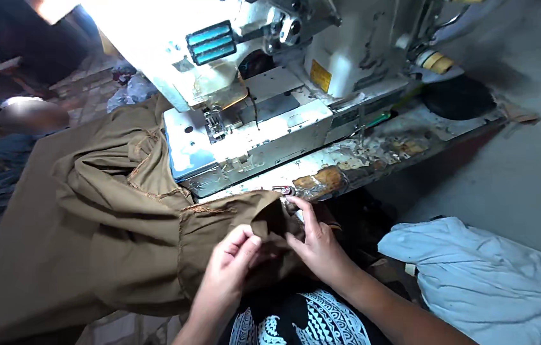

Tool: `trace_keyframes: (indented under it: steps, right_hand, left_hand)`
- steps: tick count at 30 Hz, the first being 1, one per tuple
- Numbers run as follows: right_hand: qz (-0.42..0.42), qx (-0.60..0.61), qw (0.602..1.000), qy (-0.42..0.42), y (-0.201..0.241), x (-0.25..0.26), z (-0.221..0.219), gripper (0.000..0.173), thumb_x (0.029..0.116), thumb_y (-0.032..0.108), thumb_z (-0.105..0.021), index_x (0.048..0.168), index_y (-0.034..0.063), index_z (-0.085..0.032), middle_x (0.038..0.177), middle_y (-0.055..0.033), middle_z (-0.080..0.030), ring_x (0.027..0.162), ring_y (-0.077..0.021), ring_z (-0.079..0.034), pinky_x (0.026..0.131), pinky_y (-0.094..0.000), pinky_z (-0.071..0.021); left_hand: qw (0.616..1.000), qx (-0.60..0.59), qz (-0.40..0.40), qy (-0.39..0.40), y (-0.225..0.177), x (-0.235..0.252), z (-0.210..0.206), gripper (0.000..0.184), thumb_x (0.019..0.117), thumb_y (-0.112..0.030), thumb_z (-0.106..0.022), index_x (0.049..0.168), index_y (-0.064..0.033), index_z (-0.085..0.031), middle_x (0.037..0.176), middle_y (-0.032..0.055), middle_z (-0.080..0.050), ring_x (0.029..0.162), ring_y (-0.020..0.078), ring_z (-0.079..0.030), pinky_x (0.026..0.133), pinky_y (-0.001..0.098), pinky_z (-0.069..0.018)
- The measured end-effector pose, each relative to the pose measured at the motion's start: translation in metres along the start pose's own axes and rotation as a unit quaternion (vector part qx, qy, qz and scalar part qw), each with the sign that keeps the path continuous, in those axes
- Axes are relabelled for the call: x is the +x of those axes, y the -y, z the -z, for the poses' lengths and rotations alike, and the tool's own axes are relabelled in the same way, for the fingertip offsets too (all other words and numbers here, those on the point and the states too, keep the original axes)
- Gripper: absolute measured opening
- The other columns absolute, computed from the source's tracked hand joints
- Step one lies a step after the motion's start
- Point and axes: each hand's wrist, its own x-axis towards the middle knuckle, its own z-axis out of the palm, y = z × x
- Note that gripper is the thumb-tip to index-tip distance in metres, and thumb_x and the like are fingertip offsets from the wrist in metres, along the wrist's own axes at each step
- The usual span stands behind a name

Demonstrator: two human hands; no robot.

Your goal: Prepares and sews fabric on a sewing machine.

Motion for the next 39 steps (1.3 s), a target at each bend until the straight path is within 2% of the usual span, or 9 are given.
trace_keyframes:
  steps: [5, 10, 14, 20, 25, 28, 31, 35, 39]
  right_hand:
    - [-0.032, 0.287, 0.956, 0.047, -0.009, -0.003, 0.001, 0.036, 0.0838, -0.011, -0.055, 0.115, 0.0027, -0.066, 0.089, 0.0009, -0.067, 0.073, -0.002, -0.062, 0.065, -0.0185, -0.0538]
    - [-0.173, 0.673, 0.665, 0.273, 0.018, 0.013, 0.028, 0.029, 0.1006, 0.04, -0.062, 0.099, 0.0155, -0.076, 0.079, 0.0009, -0.071, 0.055, 0.0011, -0.06, 0.045, -0.0137, -0.0476]
    - [-0.014, 0.568, 0.771, 0.286, 0.026, 0.028, 0.022, 0.021, 0.0936, 0.016, -0.071, 0.111, 0.0255, -0.063, 0.091, 0.0103, -0.067, 0.057, 0.0075, -0.054, 0.046, -0.0092, -0.0436]
    - [0.264, 0.203, 0.942, 0.035, 0.05, 0.01, 0.025, 0.024, 0.0965, 0.023, -0.071, 0.12, 0.0258, -0.076, 0.103, 0.0083, -0.068, 0.097, 0.0053, -0.061, 0.087, -0.0094, -0.0493]
    - [0.388, -0.04, 0.906, -0.166, 0.053, -0.007, 0.024, 0.019, 0.1032, 0.025, -0.062, 0.119, 0.0212, -0.07, 0.097, -0.0018, -0.06, 0.095, -0.0064, -0.058, 0.087, -0.0184, -0.0461]
    - [0.415, -0.03, 0.894, -0.165, 0.061, -0.013, 0.03, 0.019, 0.1017, 0.026, -0.064, 0.119, 0.0223, -0.07, 0.11, -0.0008, -0.059, 0.111, -0.0101, -0.056, 0.1, -0.0239, -0.0454]
    - [0.411, 0.124, 0.903, 0.015, 0.085, -0.012, 0.032, 0.013, 0.1042, 0.027, -0.058, 0.103, 0.015, -0.065, 0.104, 0.0, -0.064, 0.11, -0.0065, -0.059, 0.099, -0.0205, -0.0466]
    - [0.286, 0.362, 0.827, 0.321, 0.091, 0.017, 0.011, 0.033, 0.104, 0.012, -0.05, 0.076, -0.0033, -0.058, 0.074, -0.0109, -0.056, 0.076, -0.0113, -0.057, 0.069, -0.0218, -0.0445]
    - [0.029, 0.449, 0.853, 0.265, 0.063, 0.065, -0.014, 0.027, 0.1004, 0.01, -0.046, 0.076, 0.0125, -0.059, 0.072, 0.009, -0.065, 0.067, 0.0012, -0.065, 0.063, -0.0197, -0.0574]
  left_hand:
    - [0.956, -0.293, -0.018, -0.021, -0.033, -0.018, 0.041, 0.017, 0.0974, -0.02, -0.062, 0.1, -0.0103, -0.076, 0.095, 0.0043, -0.076, 0.092, 0.0114, -0.073, 0.085, 0.0293, -0.0602]
    - [0.993, -0.074, -0.047, -0.079, -0.027, -0.048, 0.097, 0.014, 0.0924, -0.025, -0.072, 0.103, -0.0165, -0.077, 0.089, -0.0047, -0.073, 0.075, -0.0006, -0.068, 0.067, 0.0153, -0.0565]
    - [0.96, 0.177, -0.191, -0.1, -0.034, -0.061, 0.107, 0.013, 0.0947, -0.027, -0.072, 0.106, -0.0233, -0.077, 0.097, -0.0128, -0.071, 0.089, -0.0041, -0.064, 0.079, 0.0117, -0.0527]
    - [0.851, 0.4, -0.315, -0.126, -0.046, -0.081, 0.091, 0.019, 0.0944, -0.028, -0.074, 0.113, -0.0217, -0.072, 0.096, -0.0073, -0.055, 0.09, -0.0053, -0.053, 0.08, 0.0082, -0.0421]
    - [0.77, 0.449, -0.417, -0.179, -0.043, -0.092, 0.098, 0.008, 0.0999, -0.026, -0.065, 0.106, -0.0278, -0.069, 0.11, -0.0136, -0.056, 0.112, -0.001, -0.053, 0.098, 0.0161, -0.0436]
    - [0.902, 0.236, -0.336, -0.134, -0.05, -0.088, 0.094, 0.014, 0.1051, -0.028, -0.058, 0.111, -0.0266, -0.071, 0.116, -0.0168, -0.067, 0.121, 0.0002, -0.059, 0.108, 0.0241, -0.0473]
    - [0.96, 0.081, -0.255, -0.088, -0.09, -0.073, 0.09, 0.016, 0.1037, -0.028, -0.057, 0.108, -0.0231, -0.072, 0.097, -0.0098, -0.071, 0.088, -0.0002, -0.066, 0.08, 0.0171, -0.0554]
    - [0.788, 0.529, -0.303, -0.086, -0.148, 0.004, 0.093, 0.011, 0.0957, -0.026, -0.066, 0.098, -0.0192, -0.074, 0.093, -0.0109, -0.066, 0.088, -0.003, -0.062, 0.078, 0.0157, -0.051]
    - [0.722, 0.653, -0.23, -0.001, -0.104, 0.142, 0.099, 0.014, 0.0942, -0.014, -0.067, 0.09, -0.002, -0.073, 0.085, 0.0117, -0.067, 0.083, 0.026, -0.067, 0.074, 0.0477, -0.053]
